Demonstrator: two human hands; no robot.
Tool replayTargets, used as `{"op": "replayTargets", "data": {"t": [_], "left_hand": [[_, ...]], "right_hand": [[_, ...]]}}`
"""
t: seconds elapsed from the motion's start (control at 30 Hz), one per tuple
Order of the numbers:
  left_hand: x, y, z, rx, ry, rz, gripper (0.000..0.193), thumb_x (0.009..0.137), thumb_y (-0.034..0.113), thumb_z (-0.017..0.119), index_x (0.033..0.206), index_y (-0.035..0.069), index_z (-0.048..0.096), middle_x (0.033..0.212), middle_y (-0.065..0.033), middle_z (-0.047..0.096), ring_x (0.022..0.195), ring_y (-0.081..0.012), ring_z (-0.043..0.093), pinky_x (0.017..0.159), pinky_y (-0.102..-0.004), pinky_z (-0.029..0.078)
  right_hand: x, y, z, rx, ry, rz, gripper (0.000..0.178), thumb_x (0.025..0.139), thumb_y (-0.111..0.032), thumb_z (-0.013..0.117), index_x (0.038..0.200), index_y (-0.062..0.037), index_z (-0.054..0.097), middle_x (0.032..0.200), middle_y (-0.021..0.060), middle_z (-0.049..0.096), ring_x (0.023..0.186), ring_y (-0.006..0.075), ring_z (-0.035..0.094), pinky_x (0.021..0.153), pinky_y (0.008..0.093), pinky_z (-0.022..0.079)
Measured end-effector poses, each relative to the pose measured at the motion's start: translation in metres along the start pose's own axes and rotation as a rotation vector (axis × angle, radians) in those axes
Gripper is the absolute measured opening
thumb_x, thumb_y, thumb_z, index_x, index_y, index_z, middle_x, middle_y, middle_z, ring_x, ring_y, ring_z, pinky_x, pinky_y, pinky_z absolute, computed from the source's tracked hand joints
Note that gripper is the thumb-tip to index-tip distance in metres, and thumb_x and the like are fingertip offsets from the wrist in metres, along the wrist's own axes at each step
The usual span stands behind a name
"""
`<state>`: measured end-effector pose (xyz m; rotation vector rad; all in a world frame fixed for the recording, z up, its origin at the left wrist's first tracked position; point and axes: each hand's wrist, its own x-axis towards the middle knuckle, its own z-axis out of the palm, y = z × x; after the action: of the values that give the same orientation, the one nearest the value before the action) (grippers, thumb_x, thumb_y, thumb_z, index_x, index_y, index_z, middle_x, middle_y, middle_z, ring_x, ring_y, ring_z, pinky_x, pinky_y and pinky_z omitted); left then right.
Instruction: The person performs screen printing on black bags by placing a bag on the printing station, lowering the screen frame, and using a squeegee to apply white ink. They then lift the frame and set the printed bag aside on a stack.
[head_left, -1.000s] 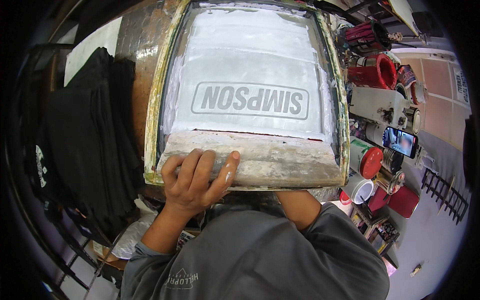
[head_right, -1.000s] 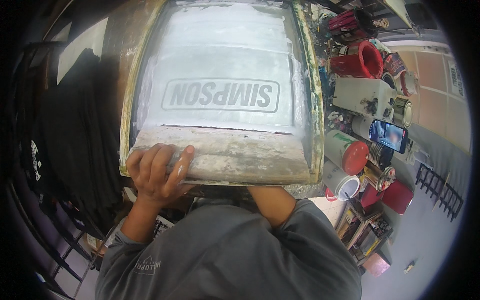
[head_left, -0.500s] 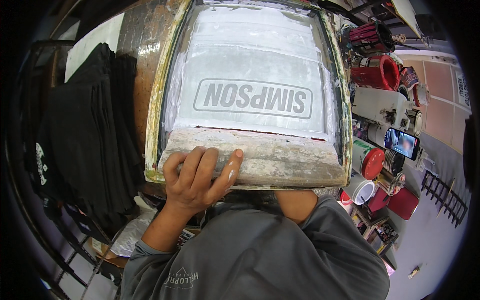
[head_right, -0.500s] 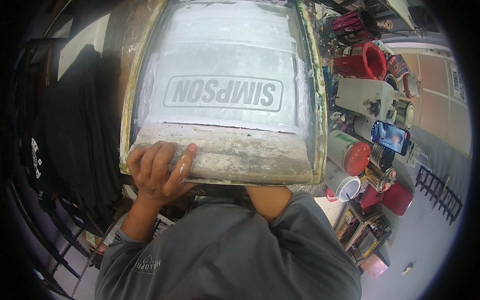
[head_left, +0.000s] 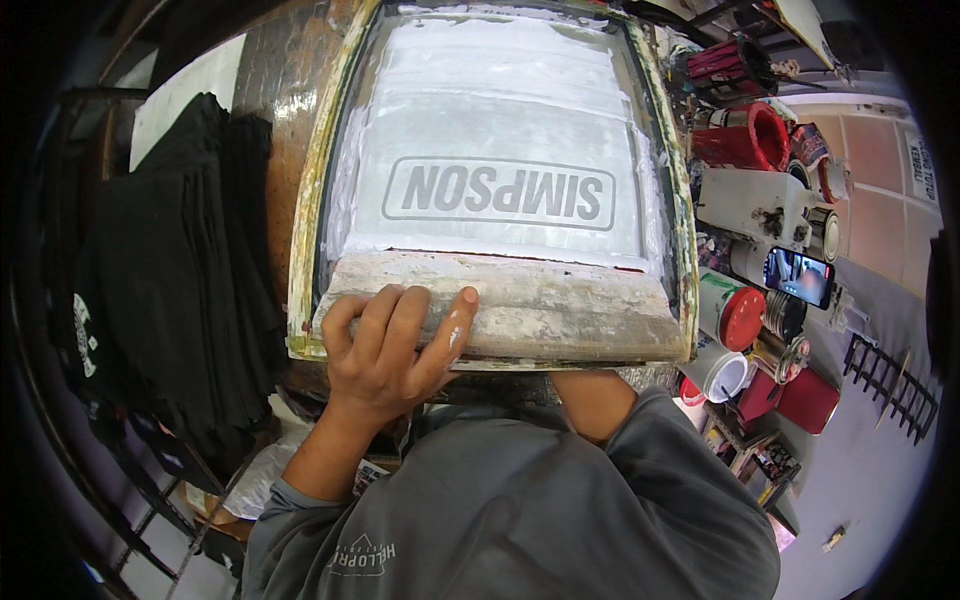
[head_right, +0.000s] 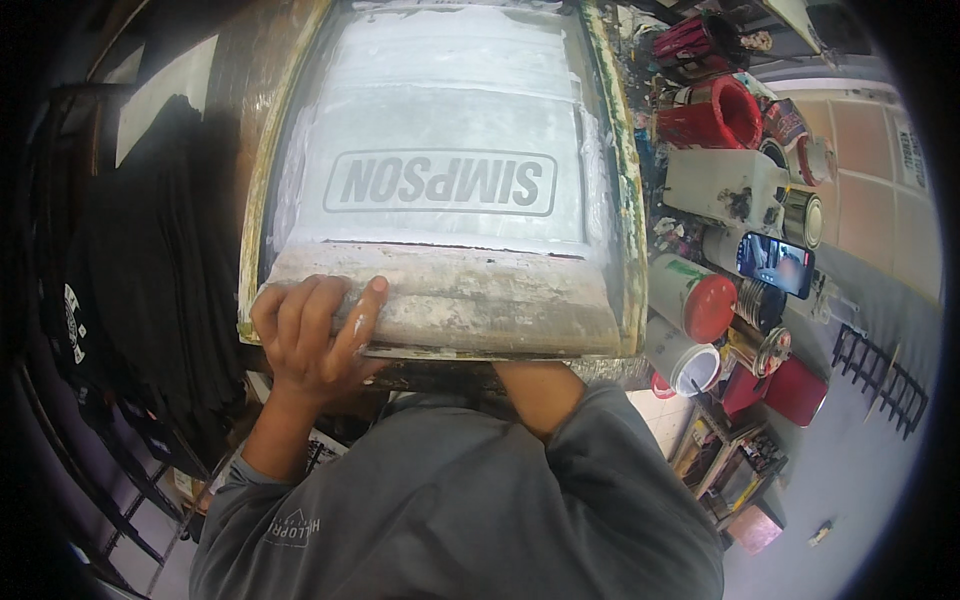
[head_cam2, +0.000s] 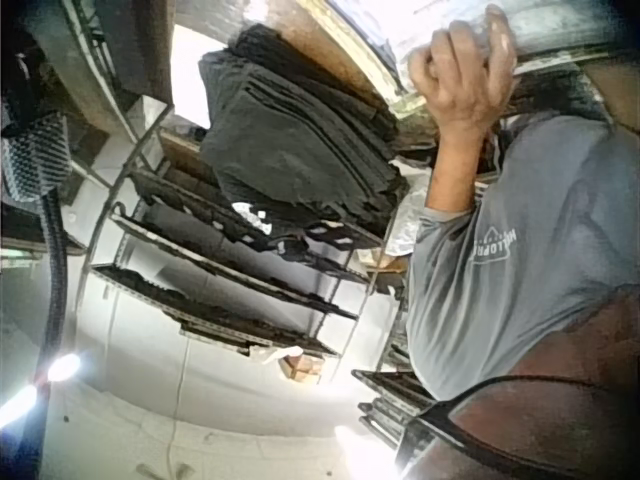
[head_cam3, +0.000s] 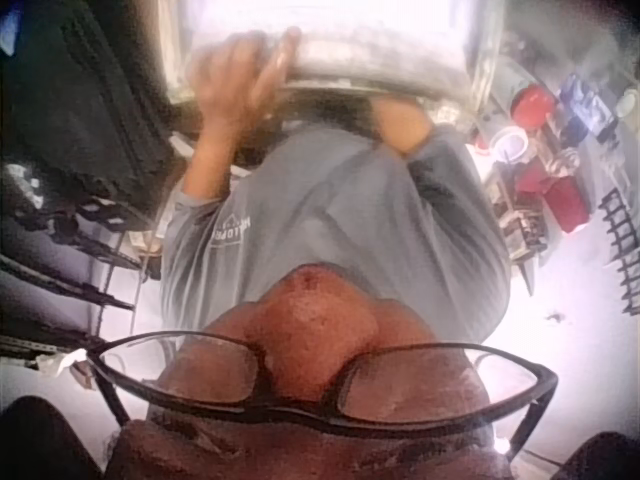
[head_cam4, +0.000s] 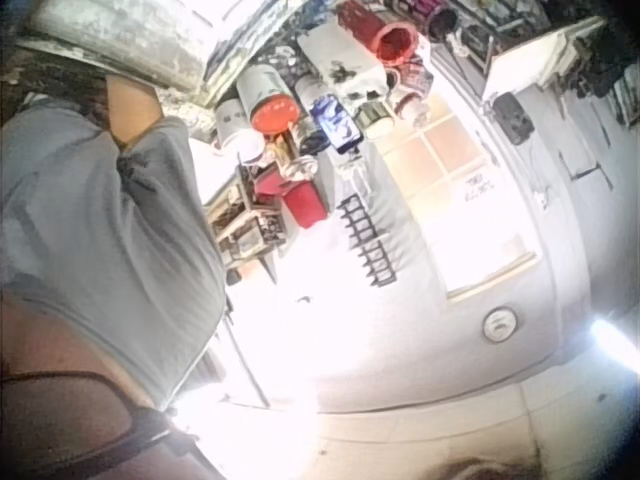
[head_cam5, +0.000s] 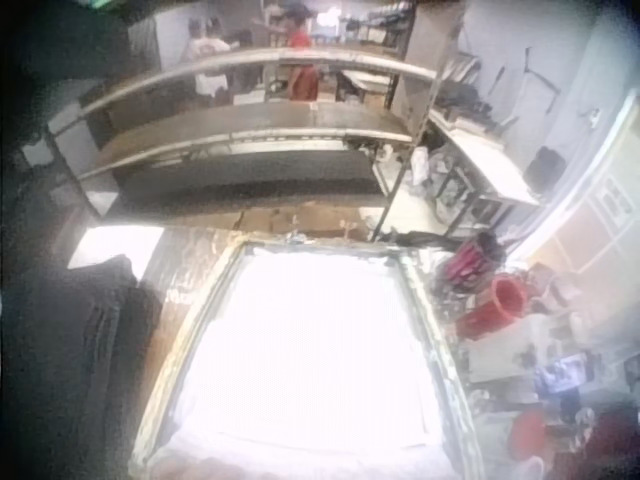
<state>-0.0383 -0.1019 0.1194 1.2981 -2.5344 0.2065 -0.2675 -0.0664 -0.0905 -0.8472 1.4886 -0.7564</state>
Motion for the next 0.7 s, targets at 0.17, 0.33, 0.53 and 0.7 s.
{"op": "replayTargets", "data": {"t": [0.17, 0.33, 0.53, 0.7], "left_hand": [[0.004, 0.001, -0.002, -0.005, 0.008, -0.004, 0.071, 0.084, 0.071, 0.06, 0.128, 0.017, 0.07, 0.105, -0.0059, 0.061, 0.096, -0.025, 0.058, 0.092, -0.0477, 0.039], [0.006, 0.005, -0.002, -0.043, 0.049, -0.041, 0.082, 0.071, 0.07, 0.073, 0.132, 0.015, 0.068, 0.104, -0.0058, 0.062, 0.094, -0.0246, 0.059, 0.093, -0.0466, 0.039], [0.009, 0.011, -0.012, -0.089, 0.009, -0.038, 0.101, 0.043, 0.041, 0.097, 0.135, 0.015, 0.064, 0.108, -0.0057, 0.06, 0.099, -0.0258, 0.058, 0.094, -0.0467, 0.04], [0.003, 0.011, -0.013, -0.099, 0.005, -0.023, 0.1, 0.046, 0.044, 0.097, 0.135, 0.015, 0.063, 0.105, -0.0056, 0.057, 0.099, -0.0243, 0.056, 0.095, -0.0471, 0.04]], "right_hand": [[-0.076, -0.005, -0.049, -0.246, -0.053, -0.059, 0.04, 0.097, -0.02, 0.06, 0.132, 0.0001, 0.059, 0.135, 0.0227, 0.056, 0.13, 0.0418, 0.05, 0.116, 0.0508, 0.036], [-0.22, 0.041, -0.131, -0.713, 0.571, -0.296, 0.038, 0.097, -0.014, 0.061, 0.13, 0.0041, 0.059, 0.131, 0.0219, 0.057, 0.125, 0.0388, 0.054, 0.108, 0.0506, 0.041], [-0.257, 0.18, -0.152, 0.987, 0.876, 0.524, 0.088, 0.099, -0.063, 0.049, 0.155, 0.0035, 0.032, 0.149, 0.0245, 0.045, 0.139, 0.04, 0.044, 0.117, 0.0563, 0.033], [-0.235, 0.096, -0.143, 1.139, 0.845, 0.201, 0.085, 0.104, -0.061, 0.044, 0.156, 0.0049, 0.028, 0.156, 0.0272, 0.037, 0.146, 0.0401, 0.036, 0.121, 0.0539, 0.032]]}}
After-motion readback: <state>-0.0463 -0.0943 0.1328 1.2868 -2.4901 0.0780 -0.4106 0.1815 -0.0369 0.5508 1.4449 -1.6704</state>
